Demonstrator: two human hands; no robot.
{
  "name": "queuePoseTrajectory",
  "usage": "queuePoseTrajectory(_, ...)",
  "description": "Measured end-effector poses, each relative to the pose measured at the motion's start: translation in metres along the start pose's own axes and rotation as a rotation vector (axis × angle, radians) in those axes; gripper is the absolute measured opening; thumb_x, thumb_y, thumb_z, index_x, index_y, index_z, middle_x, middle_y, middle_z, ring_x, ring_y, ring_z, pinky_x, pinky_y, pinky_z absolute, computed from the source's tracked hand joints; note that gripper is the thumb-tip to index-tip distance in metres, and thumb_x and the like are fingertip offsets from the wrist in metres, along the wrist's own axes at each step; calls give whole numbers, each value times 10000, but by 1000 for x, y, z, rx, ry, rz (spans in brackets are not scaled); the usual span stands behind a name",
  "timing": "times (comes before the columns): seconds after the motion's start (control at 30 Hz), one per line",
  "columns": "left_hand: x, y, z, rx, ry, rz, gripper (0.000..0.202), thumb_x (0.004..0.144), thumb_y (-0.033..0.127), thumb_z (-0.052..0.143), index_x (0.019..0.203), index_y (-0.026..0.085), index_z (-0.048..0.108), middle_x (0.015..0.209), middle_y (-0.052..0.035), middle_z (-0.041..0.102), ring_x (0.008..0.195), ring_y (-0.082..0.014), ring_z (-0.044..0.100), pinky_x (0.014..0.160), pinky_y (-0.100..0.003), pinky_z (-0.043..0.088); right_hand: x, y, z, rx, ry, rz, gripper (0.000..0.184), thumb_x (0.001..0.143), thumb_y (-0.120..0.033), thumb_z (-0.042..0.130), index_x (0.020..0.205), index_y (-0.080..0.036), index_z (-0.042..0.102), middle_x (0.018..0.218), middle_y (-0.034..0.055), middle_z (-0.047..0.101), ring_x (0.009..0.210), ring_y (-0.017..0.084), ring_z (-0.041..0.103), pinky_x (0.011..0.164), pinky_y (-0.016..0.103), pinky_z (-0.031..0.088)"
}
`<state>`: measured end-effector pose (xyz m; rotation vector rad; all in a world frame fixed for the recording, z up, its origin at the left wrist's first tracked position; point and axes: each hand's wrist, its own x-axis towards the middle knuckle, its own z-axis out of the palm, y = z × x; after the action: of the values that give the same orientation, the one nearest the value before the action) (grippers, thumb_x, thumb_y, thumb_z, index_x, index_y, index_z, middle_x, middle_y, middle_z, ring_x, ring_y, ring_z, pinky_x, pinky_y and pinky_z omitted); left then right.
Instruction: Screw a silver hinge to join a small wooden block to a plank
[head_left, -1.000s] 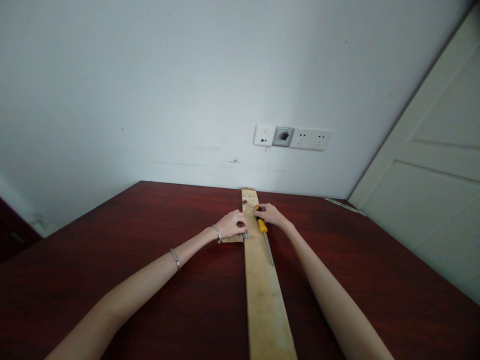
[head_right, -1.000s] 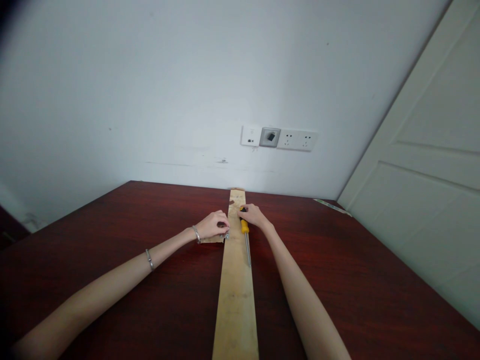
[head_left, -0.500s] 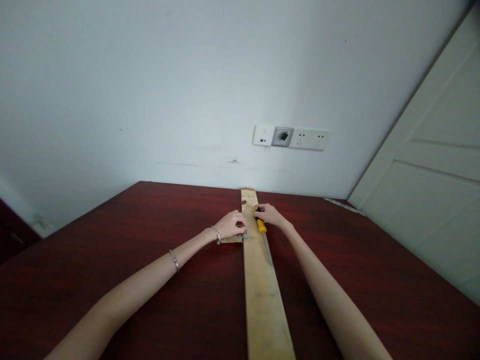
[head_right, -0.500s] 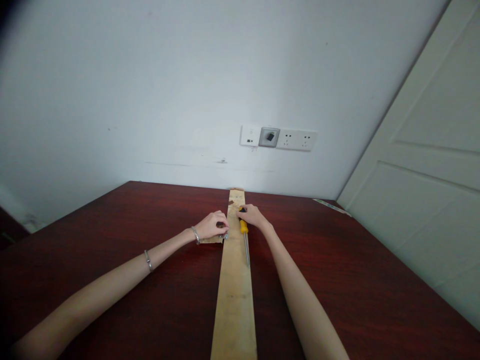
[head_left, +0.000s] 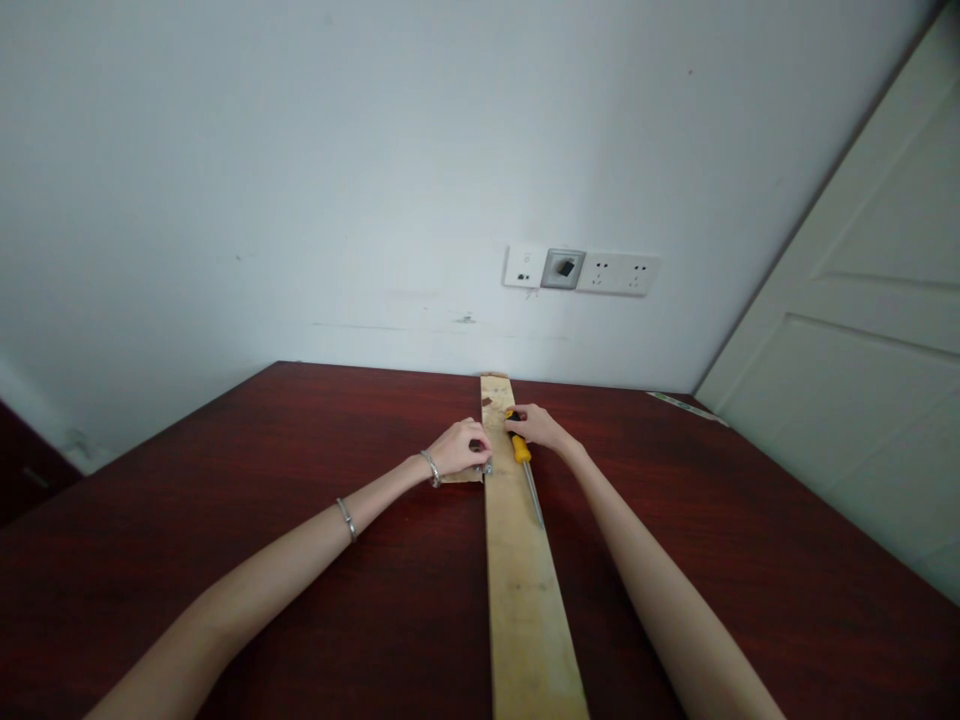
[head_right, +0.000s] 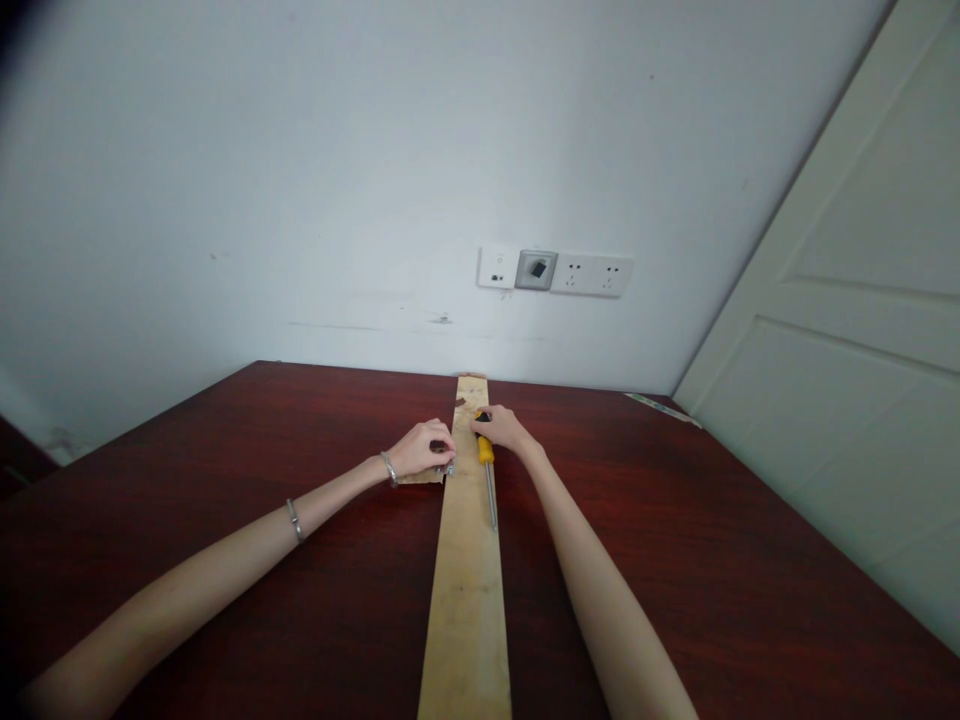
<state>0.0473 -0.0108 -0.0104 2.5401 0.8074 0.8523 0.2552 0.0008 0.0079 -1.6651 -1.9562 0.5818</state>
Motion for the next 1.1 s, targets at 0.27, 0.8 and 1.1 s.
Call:
queuePoseTrajectory(0.27,1,-5,-4,-30,-58,-55,23,711,182,697,708,165,712,774,-20,661,784,-145,566,755,-236,425,-1,-1,1,16,-8,5,423,749,-290,593,1128,-131,688,905,57,712,694,151,634,513,184,478)
queuePoseTrajectory(0.8,2,0,0,-42,-22,-80,62,689,121,673,653,161,703,734,-11,657,760,-137,573,744,-230,436,-3,-4,-1,-12,-3,9,409,752,-284,593,1123,-148,696,947,59,706,746,164,641,590,202,501)
queuePoseTrajectory(1.1,-1,-1,2,-6,20,-31,61,695,121,687,643,155,683,743,-24,656,756,-143,560,737,-235,435,-3,-4,-2,-4,-13,-3,336,753,-275,585,1031,-149,726,843,42,703,725,160,631,566,191,480)
